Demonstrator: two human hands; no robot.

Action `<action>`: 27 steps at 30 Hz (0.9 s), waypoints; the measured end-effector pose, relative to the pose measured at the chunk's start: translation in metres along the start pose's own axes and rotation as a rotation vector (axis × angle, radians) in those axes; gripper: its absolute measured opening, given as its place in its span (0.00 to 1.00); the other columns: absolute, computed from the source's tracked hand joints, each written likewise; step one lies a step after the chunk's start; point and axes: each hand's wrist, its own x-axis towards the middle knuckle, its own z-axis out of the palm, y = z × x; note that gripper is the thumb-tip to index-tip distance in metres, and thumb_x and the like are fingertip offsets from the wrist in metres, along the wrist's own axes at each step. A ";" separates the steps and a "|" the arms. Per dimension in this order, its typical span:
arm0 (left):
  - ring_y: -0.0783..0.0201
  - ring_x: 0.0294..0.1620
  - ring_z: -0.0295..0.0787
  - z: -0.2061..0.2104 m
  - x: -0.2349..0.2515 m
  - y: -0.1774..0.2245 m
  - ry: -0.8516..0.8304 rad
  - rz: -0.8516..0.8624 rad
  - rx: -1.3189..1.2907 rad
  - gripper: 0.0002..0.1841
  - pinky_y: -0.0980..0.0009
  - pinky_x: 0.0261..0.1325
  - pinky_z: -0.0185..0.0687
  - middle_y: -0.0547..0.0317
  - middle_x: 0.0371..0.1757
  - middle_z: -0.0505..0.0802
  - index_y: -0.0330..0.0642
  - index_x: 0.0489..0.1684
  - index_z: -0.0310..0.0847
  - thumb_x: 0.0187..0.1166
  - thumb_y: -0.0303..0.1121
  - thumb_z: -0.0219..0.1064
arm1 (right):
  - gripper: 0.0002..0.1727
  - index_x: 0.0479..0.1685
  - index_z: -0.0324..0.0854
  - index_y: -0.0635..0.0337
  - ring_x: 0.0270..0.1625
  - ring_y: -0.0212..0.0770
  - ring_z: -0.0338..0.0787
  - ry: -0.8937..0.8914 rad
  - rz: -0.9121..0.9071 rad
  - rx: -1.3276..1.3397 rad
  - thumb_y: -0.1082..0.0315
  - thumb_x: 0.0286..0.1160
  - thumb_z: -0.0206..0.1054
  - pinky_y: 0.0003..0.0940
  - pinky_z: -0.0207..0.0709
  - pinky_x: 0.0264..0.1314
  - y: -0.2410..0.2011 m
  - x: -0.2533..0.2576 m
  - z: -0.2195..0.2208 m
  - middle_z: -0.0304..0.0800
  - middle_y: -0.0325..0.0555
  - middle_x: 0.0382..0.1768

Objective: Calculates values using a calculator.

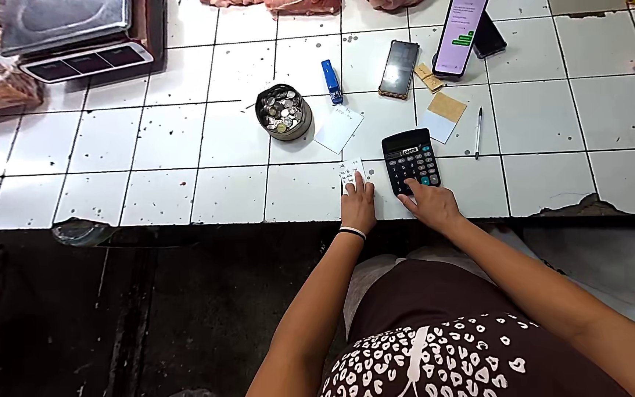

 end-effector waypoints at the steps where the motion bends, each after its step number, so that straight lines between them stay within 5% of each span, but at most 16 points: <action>1: 0.33 0.80 0.67 0.000 0.000 0.000 0.000 -0.004 0.000 0.42 0.45 0.59 0.80 0.38 0.96 0.45 0.34 0.85 0.63 0.65 0.29 0.77 | 0.31 0.79 0.76 0.57 0.48 0.64 0.94 0.051 -0.032 0.007 0.45 0.90 0.56 0.61 0.83 0.47 -0.003 0.002 0.001 0.94 0.59 0.47; 13: 0.33 0.77 0.71 0.010 -0.002 0.001 0.075 -0.008 -0.045 0.41 0.46 0.57 0.82 0.38 0.96 0.47 0.34 0.84 0.65 0.65 0.27 0.76 | 0.31 0.85 0.71 0.50 0.47 0.66 0.94 0.039 0.021 -0.024 0.44 0.90 0.54 0.64 0.83 0.43 0.005 0.020 -0.010 0.94 0.61 0.48; 18: 0.26 0.85 0.60 0.019 -0.007 0.007 0.065 -0.025 -0.067 0.37 0.42 0.68 0.77 0.36 0.96 0.42 0.34 0.92 0.50 0.80 0.23 0.61 | 0.31 0.86 0.70 0.50 0.50 0.67 0.93 -0.034 0.051 -0.003 0.45 0.91 0.54 0.66 0.82 0.48 0.005 0.008 -0.013 0.94 0.61 0.49; 21: 0.26 0.86 0.58 0.019 -0.008 0.009 0.053 -0.027 -0.038 0.37 0.43 0.68 0.77 0.36 0.96 0.41 0.34 0.94 0.46 0.82 0.23 0.58 | 0.29 0.82 0.75 0.54 0.45 0.67 0.94 0.088 0.025 0.025 0.47 0.91 0.56 0.65 0.83 0.43 0.020 -0.007 -0.013 0.94 0.61 0.47; 27: 0.25 0.86 0.58 0.019 -0.006 0.010 0.039 -0.026 -0.012 0.38 0.41 0.68 0.76 0.35 0.96 0.41 0.32 0.93 0.46 0.82 0.23 0.60 | 0.29 0.83 0.73 0.53 0.48 0.67 0.94 -0.024 0.091 -0.018 0.47 0.91 0.55 0.64 0.82 0.47 0.030 -0.020 -0.014 0.94 0.62 0.48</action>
